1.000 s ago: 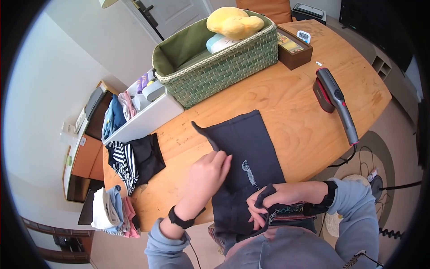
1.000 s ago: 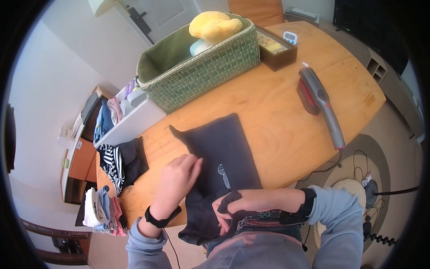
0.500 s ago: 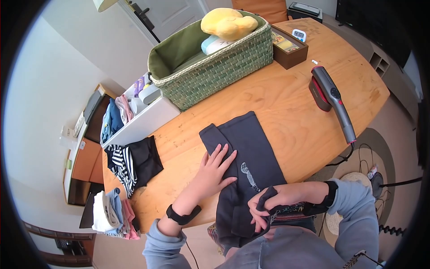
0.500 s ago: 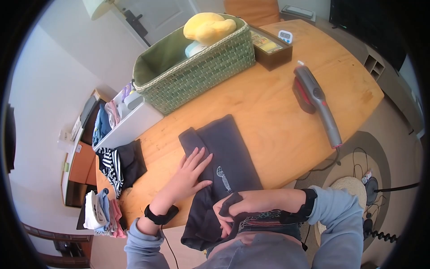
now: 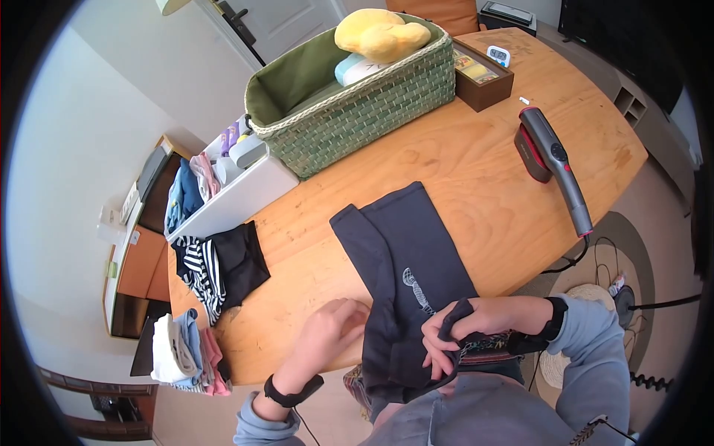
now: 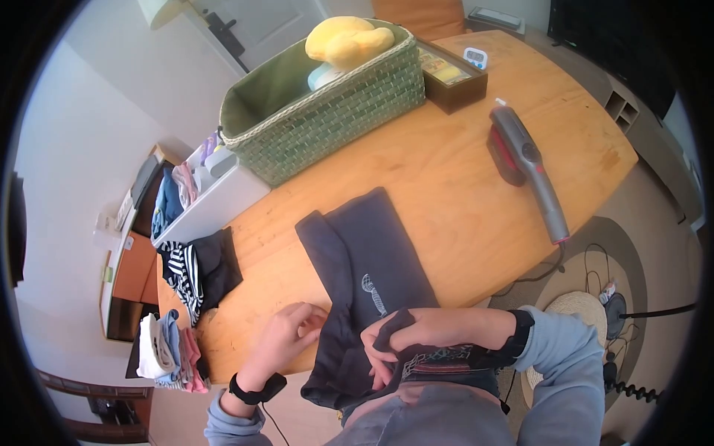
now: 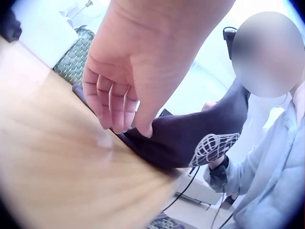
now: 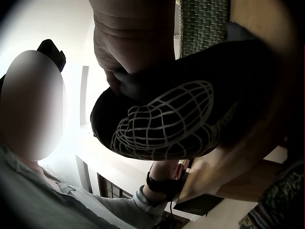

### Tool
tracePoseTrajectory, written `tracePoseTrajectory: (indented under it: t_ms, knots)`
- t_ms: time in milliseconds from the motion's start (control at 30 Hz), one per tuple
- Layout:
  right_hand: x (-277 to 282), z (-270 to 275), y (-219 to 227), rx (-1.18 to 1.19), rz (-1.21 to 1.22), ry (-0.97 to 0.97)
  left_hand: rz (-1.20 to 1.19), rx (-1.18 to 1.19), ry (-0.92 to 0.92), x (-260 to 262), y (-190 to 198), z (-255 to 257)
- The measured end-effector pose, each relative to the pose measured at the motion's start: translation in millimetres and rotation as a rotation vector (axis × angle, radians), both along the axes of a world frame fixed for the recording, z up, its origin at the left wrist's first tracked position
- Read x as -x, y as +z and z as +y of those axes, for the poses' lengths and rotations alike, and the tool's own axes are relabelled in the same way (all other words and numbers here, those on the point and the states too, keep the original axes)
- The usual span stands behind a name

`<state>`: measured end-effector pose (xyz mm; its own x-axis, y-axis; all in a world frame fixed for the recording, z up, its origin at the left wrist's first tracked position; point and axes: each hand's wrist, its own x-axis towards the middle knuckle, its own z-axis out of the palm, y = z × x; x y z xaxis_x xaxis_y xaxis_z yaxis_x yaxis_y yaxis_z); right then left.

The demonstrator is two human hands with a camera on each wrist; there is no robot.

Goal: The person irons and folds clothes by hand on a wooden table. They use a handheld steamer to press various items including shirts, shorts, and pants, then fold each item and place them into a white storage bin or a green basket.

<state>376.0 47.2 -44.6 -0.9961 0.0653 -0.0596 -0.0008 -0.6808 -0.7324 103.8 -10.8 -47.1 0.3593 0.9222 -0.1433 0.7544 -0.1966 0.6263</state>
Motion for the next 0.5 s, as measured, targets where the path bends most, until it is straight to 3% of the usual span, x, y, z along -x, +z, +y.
tracePoseTrajectory:
  t_ms: [33, 100, 133, 200, 233, 267, 333, 500]
  knots:
    - [1, 0, 1, -0.005, 0.009, 0.004, 0.0, 0.001, 0.002, -2, -3, -5]
    - [3, -1, 3, -0.011, 0.016, 0.008, -0.315, 0.094, 0.09, -10, -8, -12]
    - [3, -1, 5, -0.008, 0.002, 0.006, -0.317, 0.094, 0.091, -16, -10, -12]
    - [4, -2, 7, -0.007, -0.016, 0.005, -0.348, -0.112, -0.134, -26, -12, -9]
    - [5, -2, 6, -0.018, 0.003, 0.001, -0.299, -0.091, -0.249, -25, -18, -7]
    - [6, -3, 5, -0.027, 0.021, -0.002, -0.302, -0.092, -0.249, -26, -19, -6]
    - [6, -2, 2, -0.051, 0.024, -0.013, -0.037, -0.14, -0.423, -28, -20, -5]
    - [1, -2, -3, -0.03, 0.031, -0.056, -0.043, -0.084, -0.452, -28, -8, -4]
